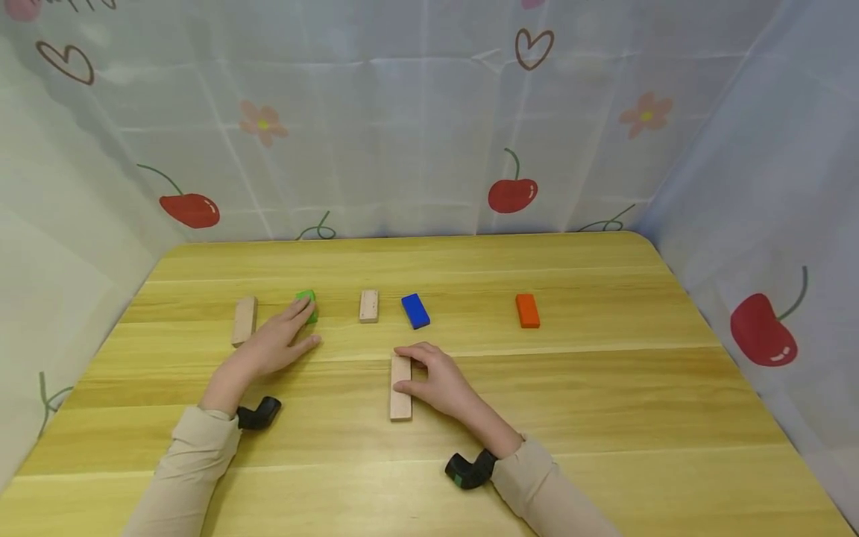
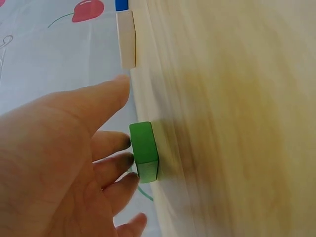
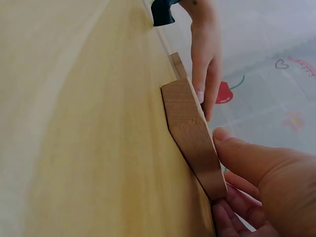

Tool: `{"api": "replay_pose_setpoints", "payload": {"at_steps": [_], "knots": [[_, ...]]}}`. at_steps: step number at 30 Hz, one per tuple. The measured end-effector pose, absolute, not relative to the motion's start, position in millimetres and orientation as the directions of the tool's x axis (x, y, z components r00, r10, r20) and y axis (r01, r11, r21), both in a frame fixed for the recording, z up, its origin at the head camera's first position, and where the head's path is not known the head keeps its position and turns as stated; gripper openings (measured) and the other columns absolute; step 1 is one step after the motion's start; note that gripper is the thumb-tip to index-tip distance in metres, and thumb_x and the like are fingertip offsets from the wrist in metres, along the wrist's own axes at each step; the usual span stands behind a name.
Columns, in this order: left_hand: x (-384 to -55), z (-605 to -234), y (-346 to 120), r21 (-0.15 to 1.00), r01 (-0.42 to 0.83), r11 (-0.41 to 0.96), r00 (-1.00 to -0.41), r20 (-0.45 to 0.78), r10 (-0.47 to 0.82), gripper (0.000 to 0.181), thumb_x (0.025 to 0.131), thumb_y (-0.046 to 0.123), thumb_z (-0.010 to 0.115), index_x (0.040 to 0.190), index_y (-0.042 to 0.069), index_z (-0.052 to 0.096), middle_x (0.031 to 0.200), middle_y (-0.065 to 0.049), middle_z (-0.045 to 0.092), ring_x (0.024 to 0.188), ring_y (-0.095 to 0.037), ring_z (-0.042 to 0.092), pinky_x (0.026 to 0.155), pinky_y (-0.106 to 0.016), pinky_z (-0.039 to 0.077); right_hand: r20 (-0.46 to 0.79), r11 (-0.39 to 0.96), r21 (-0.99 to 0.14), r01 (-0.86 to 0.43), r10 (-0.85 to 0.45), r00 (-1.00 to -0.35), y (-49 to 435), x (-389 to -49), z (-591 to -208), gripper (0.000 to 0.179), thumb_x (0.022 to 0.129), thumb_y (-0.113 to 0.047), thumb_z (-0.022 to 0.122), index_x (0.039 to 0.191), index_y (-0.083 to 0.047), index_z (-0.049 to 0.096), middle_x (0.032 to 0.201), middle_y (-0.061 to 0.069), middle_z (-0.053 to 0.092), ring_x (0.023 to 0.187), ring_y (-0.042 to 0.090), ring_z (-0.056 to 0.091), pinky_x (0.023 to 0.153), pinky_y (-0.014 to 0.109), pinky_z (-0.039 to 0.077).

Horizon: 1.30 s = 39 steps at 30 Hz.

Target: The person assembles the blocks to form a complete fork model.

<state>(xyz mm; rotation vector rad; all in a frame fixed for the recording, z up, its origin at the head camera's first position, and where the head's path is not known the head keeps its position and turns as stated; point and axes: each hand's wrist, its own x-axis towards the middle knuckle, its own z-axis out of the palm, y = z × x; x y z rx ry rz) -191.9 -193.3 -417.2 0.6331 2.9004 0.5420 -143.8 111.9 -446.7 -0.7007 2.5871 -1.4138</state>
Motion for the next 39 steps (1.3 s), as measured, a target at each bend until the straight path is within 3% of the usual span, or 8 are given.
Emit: {"api": "replay_pose_setpoints", "payload": {"at_steps": [4,8,13,16,20,26,34,39], "knots": [[-189,-413,-197,0.372,0.370,0.851,-0.920,0.016,0.393,0.069,0.097,0.031,0.054,0.146,-0.004,0.022,0.151,-0.021,0.015,0.138,-0.035,0.010,0.106,-0.058,0.012,0.149,0.452,-0.819,-0.352,-0.425,-0.893,117,-137,-449,0.055,0.081,-0.021,0.075,0.129,-0.005,0.056,0.121,0.006,0.055,0.113,0.023,0.051,0.095,0.040,0.042],[-186,-406,-211,0.394,0.320,0.862,-0.947,0.124,0.295,0.066,0.095,0.028,0.057,0.145,-0.004,0.027,0.149,-0.023,0.020,0.136,-0.037,0.016,0.105,-0.058,0.016,0.159,0.479,-0.802,-0.358,-0.407,-0.899,125,-123,-449,0.060,0.078,-0.023,0.077,0.131,-0.007,0.054,0.128,0.007,0.052,0.121,0.025,0.045,0.100,0.043,0.037],[-184,-403,-234,0.532,0.194,0.824,-0.974,0.207,0.096,0.062,0.095,0.024,0.057,0.143,-0.005,0.031,0.146,-0.025,0.027,0.131,-0.043,0.026,0.100,-0.059,0.027,0.152,0.525,-0.750,-0.402,-0.454,-0.878,128,-109,-447,0.064,0.081,-0.027,0.075,0.136,-0.009,0.050,0.140,0.008,0.043,0.129,0.029,0.037,0.102,0.049,0.032],[-183,-405,-245,0.603,0.150,0.783,-0.977,0.212,0.024,0.064,0.094,0.023,0.059,0.143,-0.007,0.029,0.144,-0.028,0.029,0.128,-0.046,0.028,0.099,-0.060,0.028,0.146,0.554,-0.709,-0.436,-0.490,-0.860,127,-105,-446,0.065,0.083,-0.030,0.073,0.138,-0.009,0.047,0.143,0.009,0.038,0.130,0.030,0.034,0.102,0.050,0.031],[-184,-412,-257,0.679,0.119,0.724,-0.991,0.127,0.044,0.079,0.093,0.024,0.061,0.146,-0.008,0.013,0.147,-0.031,0.017,0.132,-0.047,0.019,0.103,-0.060,0.022,0.142,0.569,-0.683,-0.459,-0.513,-0.847,126,-104,-445,0.065,0.084,-0.031,0.072,0.138,-0.008,0.047,0.144,0.009,0.037,0.131,0.030,0.034,0.102,0.050,0.032],[-188,-424,-268,0.751,0.043,0.659,-0.994,-0.034,0.104,0.100,0.089,0.032,0.065,0.148,0.003,-0.010,0.151,-0.025,-0.001,0.136,-0.043,0.005,0.106,-0.059,0.013,0.128,0.583,-0.675,-0.452,-0.511,-0.850,125,-104,-443,0.066,0.083,-0.032,0.073,0.138,-0.007,0.047,0.145,0.009,0.036,0.131,0.029,0.034,0.102,0.049,0.032],[-191,-432,-277,0.743,0.073,0.665,-0.995,0.014,0.094,0.087,0.091,0.011,0.062,0.149,0.003,-0.002,0.149,-0.028,0.010,0.133,-0.044,0.017,0.104,-0.056,0.023,0.126,0.598,-0.664,-0.449,-0.503,-0.855,125,-104,-441,0.069,0.082,-0.033,0.073,0.139,-0.006,0.046,0.145,0.010,0.036,0.130,0.031,0.035,0.100,0.050,0.034],[-189,-434,-286,0.750,0.109,0.653,-0.994,0.080,0.073,0.074,0.091,0.011,0.064,0.148,-0.002,0.018,0.146,-0.026,0.026,0.131,-0.040,0.028,0.101,-0.052,0.031,0.122,0.597,-0.665,-0.449,-0.505,-0.854,125,-105,-441,0.069,0.082,-0.033,0.073,0.140,-0.006,0.045,0.145,0.010,0.035,0.130,0.031,0.034,0.101,0.050,0.034]]}}
